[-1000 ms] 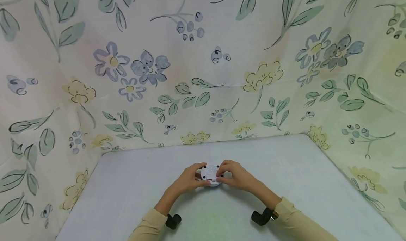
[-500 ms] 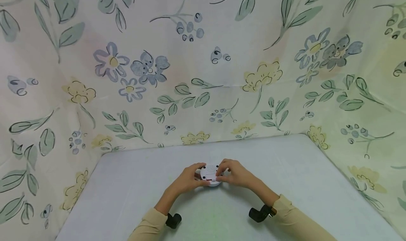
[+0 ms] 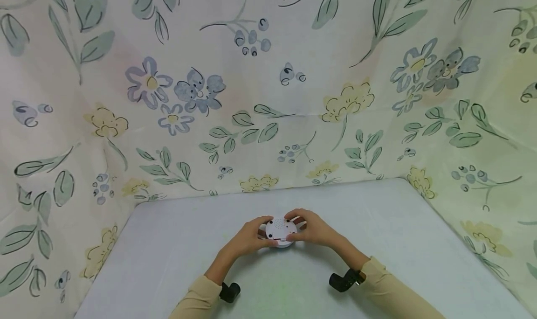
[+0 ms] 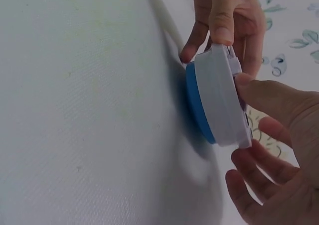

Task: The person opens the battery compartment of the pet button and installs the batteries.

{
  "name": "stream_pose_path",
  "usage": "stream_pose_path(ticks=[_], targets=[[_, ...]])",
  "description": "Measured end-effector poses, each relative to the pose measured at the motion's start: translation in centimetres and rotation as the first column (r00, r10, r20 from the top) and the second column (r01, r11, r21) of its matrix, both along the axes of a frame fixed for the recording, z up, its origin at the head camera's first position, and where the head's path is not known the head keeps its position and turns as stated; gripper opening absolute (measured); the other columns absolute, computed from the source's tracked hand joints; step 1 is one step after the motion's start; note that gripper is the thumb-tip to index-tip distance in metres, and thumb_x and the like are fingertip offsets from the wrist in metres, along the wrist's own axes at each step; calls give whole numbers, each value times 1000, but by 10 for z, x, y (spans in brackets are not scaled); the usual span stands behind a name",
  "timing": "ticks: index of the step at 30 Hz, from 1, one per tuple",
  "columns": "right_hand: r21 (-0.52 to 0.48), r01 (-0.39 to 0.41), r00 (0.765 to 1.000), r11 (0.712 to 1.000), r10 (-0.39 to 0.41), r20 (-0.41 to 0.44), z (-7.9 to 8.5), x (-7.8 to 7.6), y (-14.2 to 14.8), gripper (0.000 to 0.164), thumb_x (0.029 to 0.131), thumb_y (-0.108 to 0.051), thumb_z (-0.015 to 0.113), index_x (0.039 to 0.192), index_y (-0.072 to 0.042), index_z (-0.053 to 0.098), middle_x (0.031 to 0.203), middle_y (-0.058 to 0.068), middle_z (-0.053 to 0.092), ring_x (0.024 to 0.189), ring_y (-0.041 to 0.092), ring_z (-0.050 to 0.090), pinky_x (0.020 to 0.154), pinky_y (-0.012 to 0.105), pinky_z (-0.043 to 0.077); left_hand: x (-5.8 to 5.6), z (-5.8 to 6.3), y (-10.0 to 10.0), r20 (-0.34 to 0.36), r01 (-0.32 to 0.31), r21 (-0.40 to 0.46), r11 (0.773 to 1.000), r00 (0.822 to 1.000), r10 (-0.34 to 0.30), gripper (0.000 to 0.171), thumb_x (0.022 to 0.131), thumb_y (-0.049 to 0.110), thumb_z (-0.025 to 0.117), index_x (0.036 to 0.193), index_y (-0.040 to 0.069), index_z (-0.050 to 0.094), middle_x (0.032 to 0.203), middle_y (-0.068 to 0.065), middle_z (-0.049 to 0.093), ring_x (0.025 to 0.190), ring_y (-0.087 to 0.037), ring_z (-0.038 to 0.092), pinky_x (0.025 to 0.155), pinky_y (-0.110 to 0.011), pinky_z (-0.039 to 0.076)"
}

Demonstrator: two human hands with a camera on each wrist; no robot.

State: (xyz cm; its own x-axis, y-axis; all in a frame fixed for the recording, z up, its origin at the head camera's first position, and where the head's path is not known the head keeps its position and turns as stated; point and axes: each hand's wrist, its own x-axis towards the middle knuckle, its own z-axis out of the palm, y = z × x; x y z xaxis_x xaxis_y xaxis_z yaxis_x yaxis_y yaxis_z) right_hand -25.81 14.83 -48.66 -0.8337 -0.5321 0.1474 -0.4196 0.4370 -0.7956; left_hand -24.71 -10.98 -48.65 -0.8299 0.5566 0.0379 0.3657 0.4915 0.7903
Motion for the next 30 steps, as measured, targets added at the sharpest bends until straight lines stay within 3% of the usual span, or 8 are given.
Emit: stream_pose_path(ticks=[13, 21, 26, 30], targets=[[-123, -49, 996, 991, 57, 62, -9, -2, -1, 66, 85, -17, 86, 139, 3, 55, 137, 17, 57, 114, 33, 62, 89, 41, 55, 1, -2, 1, 1, 19, -14, 1000, 1000, -19, 72, 95, 23, 76, 150, -5, 41, 140, -21, 51, 110, -30, 62, 91, -41, 54], [-64, -55, 995, 996, 60, 81, -13, -4, -5, 75, 87, -29, 84, 148, -1, 49, 147, 12, 50, 120, 28, 54, 98, 44, 49, 2, -1, 2, -7, 31, 4, 999, 999, -31, 72, 95, 20, 76, 150, -7, 39, 138, -23, 50, 110, -32, 61, 91, -43, 53], [-39, -36, 994, 999, 40, 106, -11, -5, -7, 75, 86, -33, 85, 147, -4, 52, 146, 7, 52, 117, 23, 52, 102, 45, 45, 3, 1, 2, -15, 30, -17, 999, 999, -30, 73, 95, 22, 75, 151, -7, 37, 133, -20, 51, 109, -29, 59, 92, -43, 52], [-31, -25, 992, 999, 29, 124, -8, -5, -9, 74, 85, -32, 86, 146, -4, 53, 146, 7, 52, 124, 23, 50, 106, 48, 41, 4, 3, 2, -19, 35, -36, 999, 999, -35, 73, 96, 22, 74, 152, -7, 36, 130, -19, 50, 108, -27, 57, 91, -43, 52]])
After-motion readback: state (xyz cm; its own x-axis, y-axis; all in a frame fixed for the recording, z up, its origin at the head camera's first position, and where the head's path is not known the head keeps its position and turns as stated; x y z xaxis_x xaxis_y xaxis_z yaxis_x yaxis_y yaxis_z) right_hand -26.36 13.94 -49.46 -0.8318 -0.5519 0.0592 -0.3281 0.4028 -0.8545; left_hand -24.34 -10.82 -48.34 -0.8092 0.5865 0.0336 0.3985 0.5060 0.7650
